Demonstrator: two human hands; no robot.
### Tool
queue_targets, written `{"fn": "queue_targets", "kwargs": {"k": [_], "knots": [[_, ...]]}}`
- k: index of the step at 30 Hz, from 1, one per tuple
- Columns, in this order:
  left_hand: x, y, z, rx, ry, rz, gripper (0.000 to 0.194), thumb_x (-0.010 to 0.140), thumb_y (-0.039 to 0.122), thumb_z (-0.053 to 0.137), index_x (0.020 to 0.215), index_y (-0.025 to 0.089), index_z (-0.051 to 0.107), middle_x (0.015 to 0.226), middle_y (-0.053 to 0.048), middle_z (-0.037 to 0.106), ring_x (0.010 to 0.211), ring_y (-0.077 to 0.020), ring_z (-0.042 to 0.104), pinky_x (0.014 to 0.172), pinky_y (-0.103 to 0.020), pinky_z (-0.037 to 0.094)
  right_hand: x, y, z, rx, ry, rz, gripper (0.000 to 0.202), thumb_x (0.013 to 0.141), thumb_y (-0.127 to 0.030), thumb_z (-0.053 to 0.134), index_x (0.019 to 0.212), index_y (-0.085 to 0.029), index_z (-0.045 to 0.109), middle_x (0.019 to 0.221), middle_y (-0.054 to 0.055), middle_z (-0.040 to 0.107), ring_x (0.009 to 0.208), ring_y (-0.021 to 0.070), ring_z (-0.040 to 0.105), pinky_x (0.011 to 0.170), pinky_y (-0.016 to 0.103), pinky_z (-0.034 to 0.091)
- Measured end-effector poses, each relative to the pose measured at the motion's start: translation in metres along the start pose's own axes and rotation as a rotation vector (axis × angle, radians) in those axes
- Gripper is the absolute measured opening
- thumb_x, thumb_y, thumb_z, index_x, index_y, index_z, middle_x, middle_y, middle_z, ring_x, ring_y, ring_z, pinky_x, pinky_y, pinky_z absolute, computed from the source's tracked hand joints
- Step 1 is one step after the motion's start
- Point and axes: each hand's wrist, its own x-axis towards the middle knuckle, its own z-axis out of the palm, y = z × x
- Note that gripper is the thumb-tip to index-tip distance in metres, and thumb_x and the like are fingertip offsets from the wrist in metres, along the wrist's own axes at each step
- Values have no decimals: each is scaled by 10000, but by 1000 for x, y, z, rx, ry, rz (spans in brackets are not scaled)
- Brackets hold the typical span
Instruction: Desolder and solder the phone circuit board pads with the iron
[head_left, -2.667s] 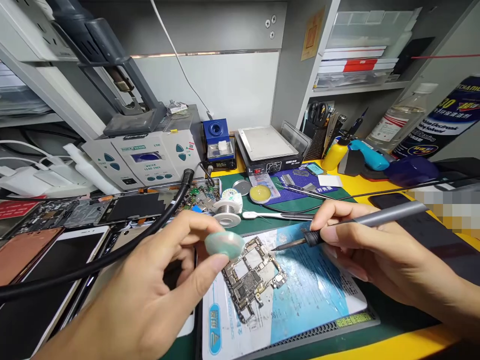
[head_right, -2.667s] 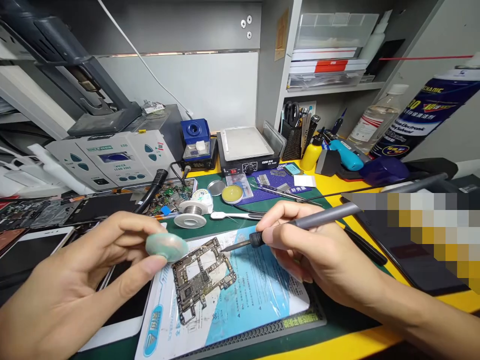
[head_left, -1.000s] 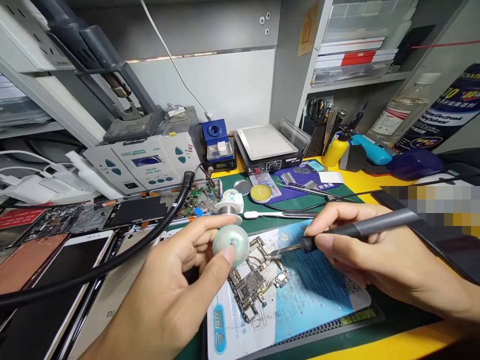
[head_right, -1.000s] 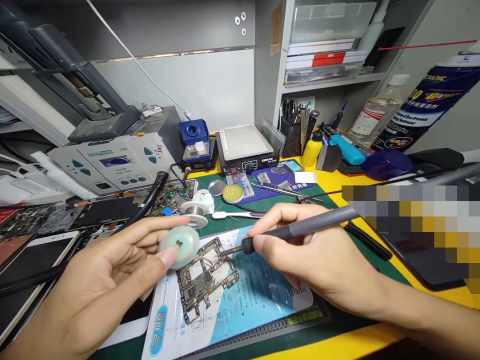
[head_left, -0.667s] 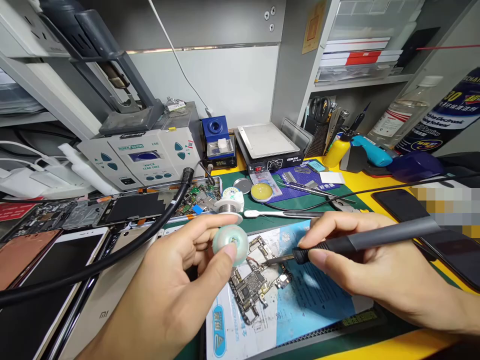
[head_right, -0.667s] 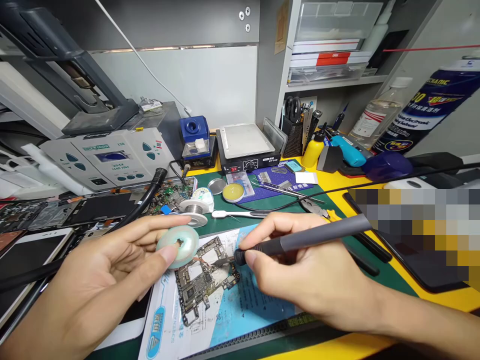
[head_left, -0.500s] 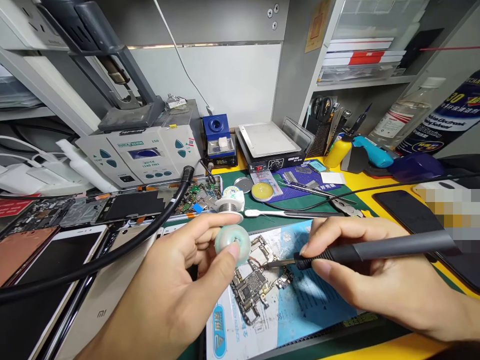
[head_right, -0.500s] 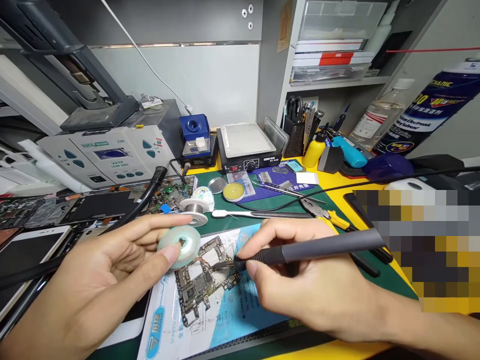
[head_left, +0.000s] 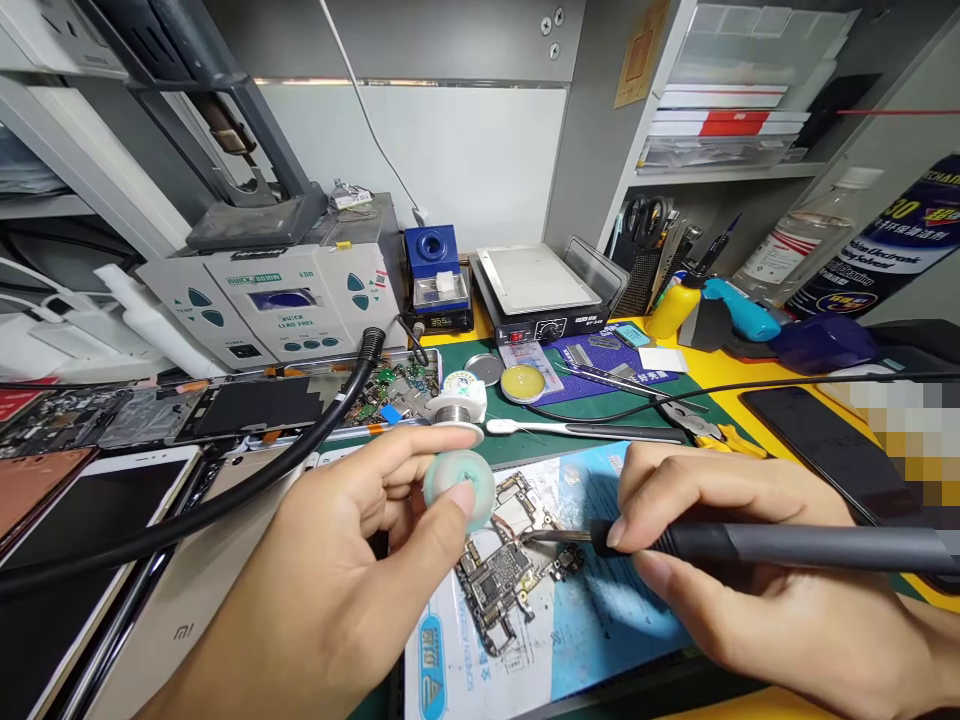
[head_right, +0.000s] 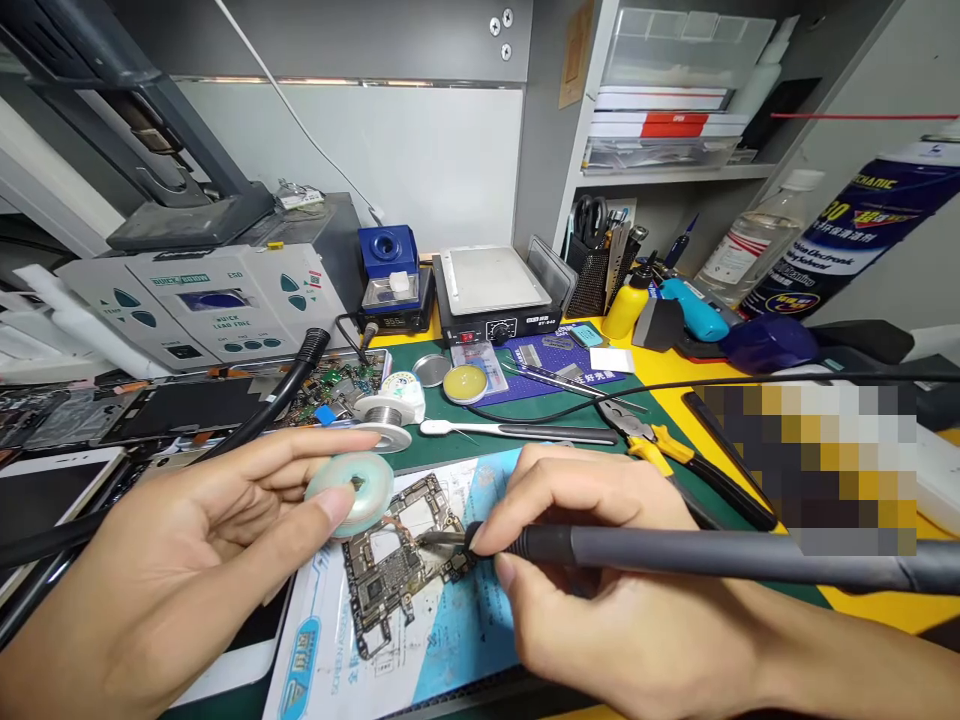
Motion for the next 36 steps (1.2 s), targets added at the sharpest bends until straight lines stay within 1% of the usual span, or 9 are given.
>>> {"fn": "queue_targets", "kwargs": {"k": [3, 6, 9, 13, 16, 22, 26, 31, 36], "knots": [[-1, 5, 1, -1, -5, -2, 464, 894, 550, 750, 1241, 243, 776, 760, -19, 795, 678, -230, 757, 565, -288, 604, -1, -1, 0, -21, 1, -13, 229, 779, -33, 697, 789, -257, 740, 656, -31, 701, 527, 117, 616, 504, 216, 501], [-1, 7, 1, 5, -23, -18, 481, 902, 569, 740, 1254, 242, 767, 788, -23, 805, 698, -234, 766, 573, -289, 605, 1, -1, 1, -37, 3, -14, 218, 785, -50, 704, 776, -265, 738, 639, -35, 690, 516, 119, 611, 492, 220, 494], [0, 8, 1, 0, -26, -22, 491, 901, 572, 740, 1268, 245, 764, 792, -22, 808, 697, -235, 767, 558, -287, 597, 3, -2, 1, -48, -2, -15, 207, 792, -66, 699, 767, -268, 736, 635, -40, 686, 502, 115, 605, 474, 214, 483], [0, 7, 1, -10, -18, -9, 474, 901, 554, 743, 1263, 250, 770, 790, -19, 806, 688, -230, 761, 527, -276, 572, 1, -1, 1, -59, -18, -22, 227, 788, -48, 687, 794, -269, 737, 661, -47, 695, 530, 110, 619, 504, 207, 494], [0, 7, 1, -11, -32, -14, 496, 896, 565, 741, 1273, 244, 762, 805, -21, 804, 705, -232, 764, 534, -274, 570, 0, -1, 1, -56, -23, -16, 240, 771, -31, 682, 795, -263, 739, 674, -42, 699, 542, 113, 625, 509, 209, 495], [0, 10, 1, -1, -27, -74, 543, 884, 591, 743, 1282, 223, 757, 758, -16, 770, 704, -245, 763, 561, -289, 586, 2, -4, 3, -86, -8, -50, 228, 763, -25, 630, 742, -235, 718, 621, -47, 657, 506, 86, 592, 491, 175, 473], [0, 11, 1, -8, -7, -80, 536, 869, 582, 754, 1270, 227, 767, 740, -11, 768, 667, -236, 748, 556, -292, 578, 1, -4, 4, -74, 9, -54, 246, 757, -23, 633, 776, -250, 726, 645, -62, 658, 525, 76, 593, 508, 164, 466], [-1, 12, 2, -17, -1, -76, 516, 863, 569, 759, 1245, 223, 780, 735, -17, 770, 651, -231, 737, 530, -286, 551, 1, 0, 3, -83, -22, -24, 250, 750, -29, 635, 772, -261, 727, 643, -66, 675, 526, 84, 607, 502, 166, 475], [-1, 11, 3, -7, -12, -77, 529, 879, 576, 735, 1266, 217, 760, 774, -25, 783, 707, -242, 762, 548, -285, 549, 0, 3, 1, -56, -49, -19, 296, 753, 2, 653, 819, -278, 722, 689, -72, 681, 554, 93, 612, 519, 182, 474]]}}
